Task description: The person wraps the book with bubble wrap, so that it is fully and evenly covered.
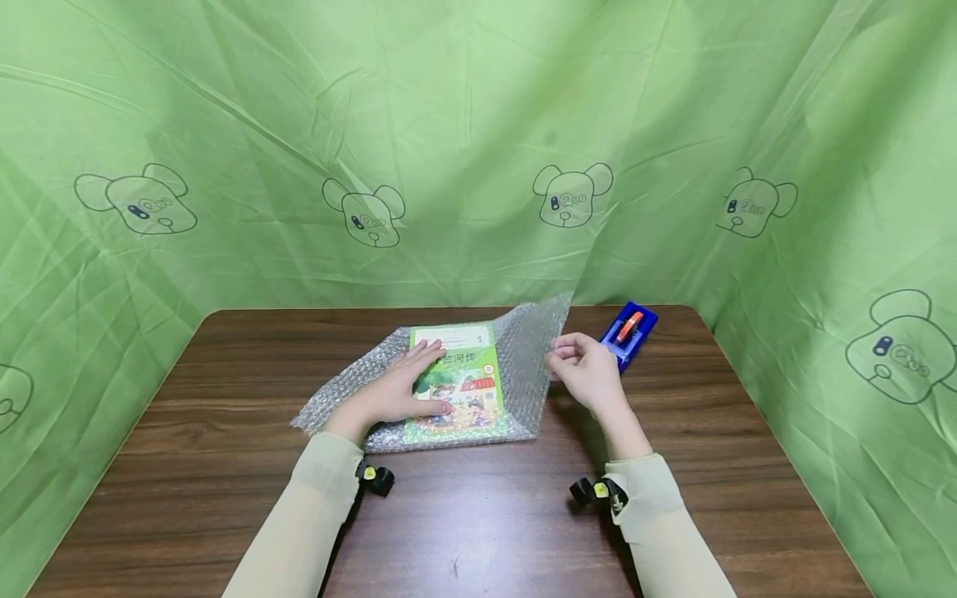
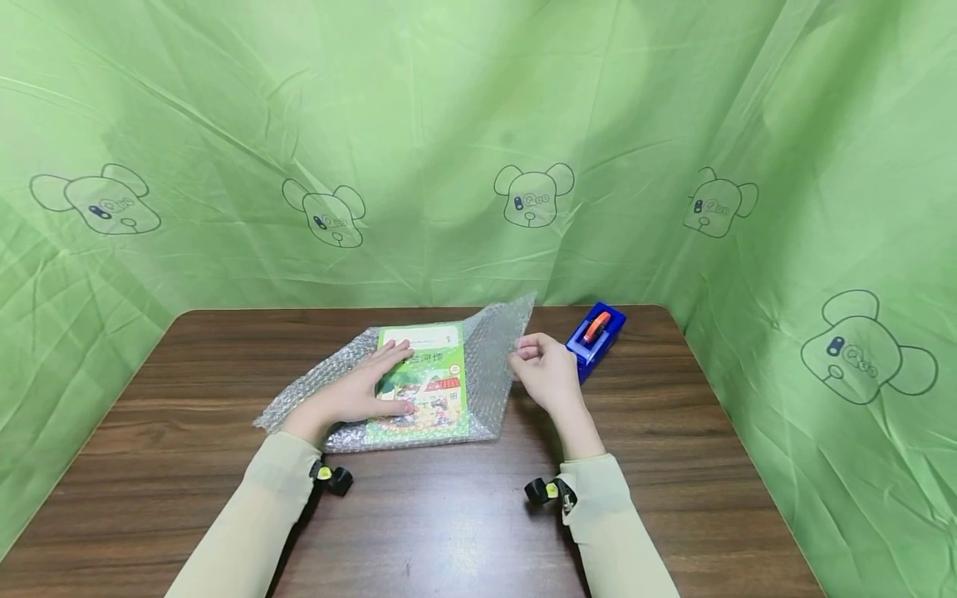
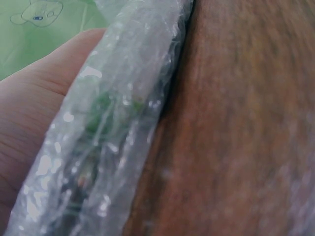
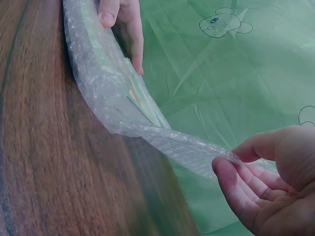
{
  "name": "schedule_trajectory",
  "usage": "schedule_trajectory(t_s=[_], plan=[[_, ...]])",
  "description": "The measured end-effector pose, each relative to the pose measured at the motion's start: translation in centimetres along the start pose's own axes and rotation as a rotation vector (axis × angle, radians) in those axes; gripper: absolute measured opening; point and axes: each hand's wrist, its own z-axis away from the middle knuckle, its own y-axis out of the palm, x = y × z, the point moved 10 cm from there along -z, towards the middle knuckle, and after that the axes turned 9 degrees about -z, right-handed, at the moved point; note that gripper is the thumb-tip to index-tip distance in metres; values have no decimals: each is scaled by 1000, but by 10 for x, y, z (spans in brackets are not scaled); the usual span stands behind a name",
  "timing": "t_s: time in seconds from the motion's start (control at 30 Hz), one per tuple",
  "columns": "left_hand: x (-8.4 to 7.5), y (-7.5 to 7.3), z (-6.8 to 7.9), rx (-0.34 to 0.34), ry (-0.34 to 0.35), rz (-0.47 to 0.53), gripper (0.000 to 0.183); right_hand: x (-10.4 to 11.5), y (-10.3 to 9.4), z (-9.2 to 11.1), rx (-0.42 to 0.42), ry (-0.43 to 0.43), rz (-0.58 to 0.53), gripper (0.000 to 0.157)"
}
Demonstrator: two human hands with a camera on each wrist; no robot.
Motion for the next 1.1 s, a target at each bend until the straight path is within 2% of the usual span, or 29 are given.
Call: schedule_trajectory(t_s=[0.5, 0.77, 1.1], plan=[[2, 3, 0, -3, -4, 10, 116, 24, 16, 7, -9, -145, -70, 19], [3, 2, 0, -6, 1, 8, 115, 29, 33, 12, 11, -158, -121, 21], [2, 2, 0, -6, 5, 14, 115, 31, 59, 15, 107, -166, -183, 23]])
